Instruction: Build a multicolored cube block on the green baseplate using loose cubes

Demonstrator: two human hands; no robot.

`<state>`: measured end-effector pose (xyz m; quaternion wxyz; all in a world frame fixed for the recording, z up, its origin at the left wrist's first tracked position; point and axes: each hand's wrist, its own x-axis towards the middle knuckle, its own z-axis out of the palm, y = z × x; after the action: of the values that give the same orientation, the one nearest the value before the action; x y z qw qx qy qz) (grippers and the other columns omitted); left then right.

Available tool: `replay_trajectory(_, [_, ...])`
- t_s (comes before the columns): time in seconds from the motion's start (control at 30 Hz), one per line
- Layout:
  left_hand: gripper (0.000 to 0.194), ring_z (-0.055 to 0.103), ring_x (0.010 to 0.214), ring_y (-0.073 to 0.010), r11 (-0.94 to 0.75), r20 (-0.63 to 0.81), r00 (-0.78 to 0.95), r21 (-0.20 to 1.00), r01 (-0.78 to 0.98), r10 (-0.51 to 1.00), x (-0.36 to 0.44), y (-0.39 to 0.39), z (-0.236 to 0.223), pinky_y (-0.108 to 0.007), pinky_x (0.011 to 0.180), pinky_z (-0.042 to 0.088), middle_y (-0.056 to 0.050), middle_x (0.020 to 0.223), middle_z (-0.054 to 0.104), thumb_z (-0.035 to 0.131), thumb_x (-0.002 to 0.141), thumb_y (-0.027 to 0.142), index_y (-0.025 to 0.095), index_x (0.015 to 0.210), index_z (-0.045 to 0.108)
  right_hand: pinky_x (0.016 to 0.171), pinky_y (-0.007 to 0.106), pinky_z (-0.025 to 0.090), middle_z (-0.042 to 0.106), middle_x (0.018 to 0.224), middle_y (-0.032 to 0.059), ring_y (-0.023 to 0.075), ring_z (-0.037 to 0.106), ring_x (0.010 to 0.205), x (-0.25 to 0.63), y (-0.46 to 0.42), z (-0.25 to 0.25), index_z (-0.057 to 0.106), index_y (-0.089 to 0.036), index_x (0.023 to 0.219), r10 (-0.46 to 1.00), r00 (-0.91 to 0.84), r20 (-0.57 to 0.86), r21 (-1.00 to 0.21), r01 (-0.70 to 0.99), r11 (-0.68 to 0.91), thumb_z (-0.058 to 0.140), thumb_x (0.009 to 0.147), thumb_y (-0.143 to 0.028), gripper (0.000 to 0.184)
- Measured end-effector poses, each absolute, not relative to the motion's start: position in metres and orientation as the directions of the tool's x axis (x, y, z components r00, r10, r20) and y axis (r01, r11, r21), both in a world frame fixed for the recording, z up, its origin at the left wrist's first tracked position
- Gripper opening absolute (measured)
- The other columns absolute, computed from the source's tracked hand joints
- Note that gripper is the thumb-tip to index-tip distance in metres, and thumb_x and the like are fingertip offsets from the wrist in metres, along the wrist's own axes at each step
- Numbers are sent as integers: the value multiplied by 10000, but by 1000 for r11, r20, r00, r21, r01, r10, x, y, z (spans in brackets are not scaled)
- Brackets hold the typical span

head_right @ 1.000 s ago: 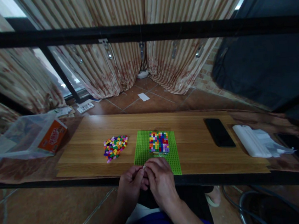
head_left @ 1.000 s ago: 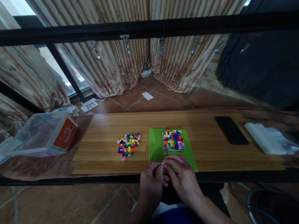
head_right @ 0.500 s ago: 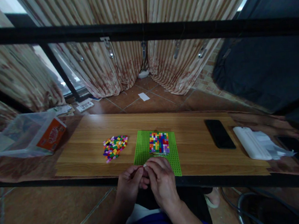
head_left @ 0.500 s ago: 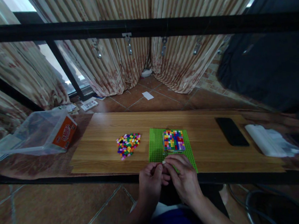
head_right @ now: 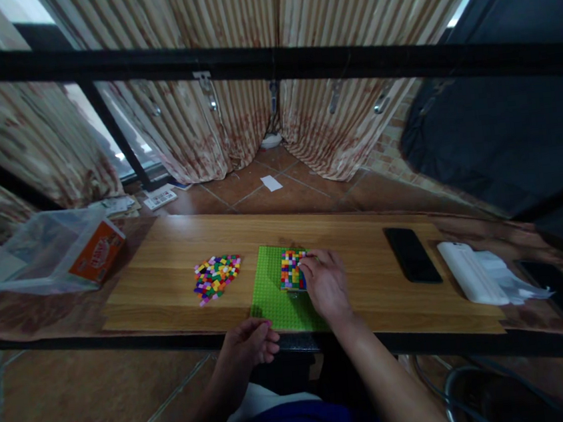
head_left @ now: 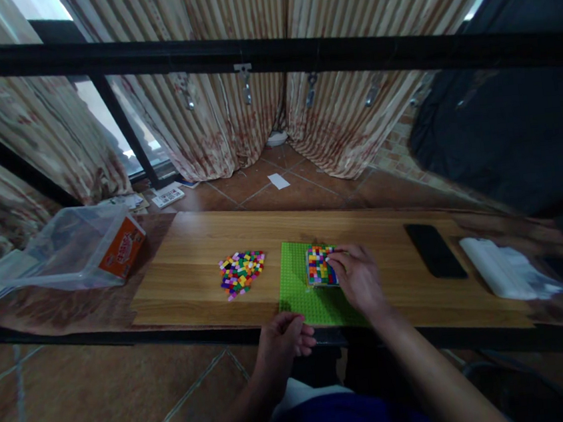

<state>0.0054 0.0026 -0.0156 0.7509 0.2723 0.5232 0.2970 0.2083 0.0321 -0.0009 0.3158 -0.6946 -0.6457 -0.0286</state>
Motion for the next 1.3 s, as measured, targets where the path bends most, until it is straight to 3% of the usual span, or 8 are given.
replay_trajectory(0.4, [279, 601, 520, -94, 665, -610, 288, 730, -156, 738, 0, -1, 1, -198, 490, 448, -46, 679, 681, 740, 711, 349, 123, 821, 618, 856, 402, 476, 672, 943, 69, 235, 591, 908, 216, 45, -7, 730, -214, 794, 856, 227, 464, -519, 853, 55, 587, 895, -329, 210])
replay_trajectory(0.9, [295, 595, 508, -96, 660, -603, 296, 736, -154, 741, 1, 0, -6, -205, 486, 452, -44, 672, 675, 743, 710, 368, 124, 820, 620, 884, 428, 487, 708, 1013, 101, 254, 572, 954, 203, 31, -7, 764, -199, 942, 860, 108, 499, -357, 930, 90, 479, 955, -249, 289])
replay_trajectory(1.17, [316, 595, 508, -95, 658, -601, 294, 736, -157, 743, 4, 2, -4, -199, 480, 444, -38, 669, 672, 759, 694, 392, 131, 818, 631, 905, 432, 471, 703, 1026, 84, 246, 582, 971, 205, 32, -5, 761, -235, 917, 880, 107, 463, -352, 933, 72, 483, 945, -238, 279])
replay_trajectory(1.3, [366, 582, 500, -87, 652, -589, 306, 739, -171, 748, 2, 5, -1, -188, 466, 418, -22, 651, 658, 767, 678, 443, 135, 827, 638, 921, 450, 478, 702, 1053, 91, 251, 601, 990, 202, 25, -1, 746, -225, 974, 851, 166, 499, -418, 906, 69, 488, 951, -274, 264])
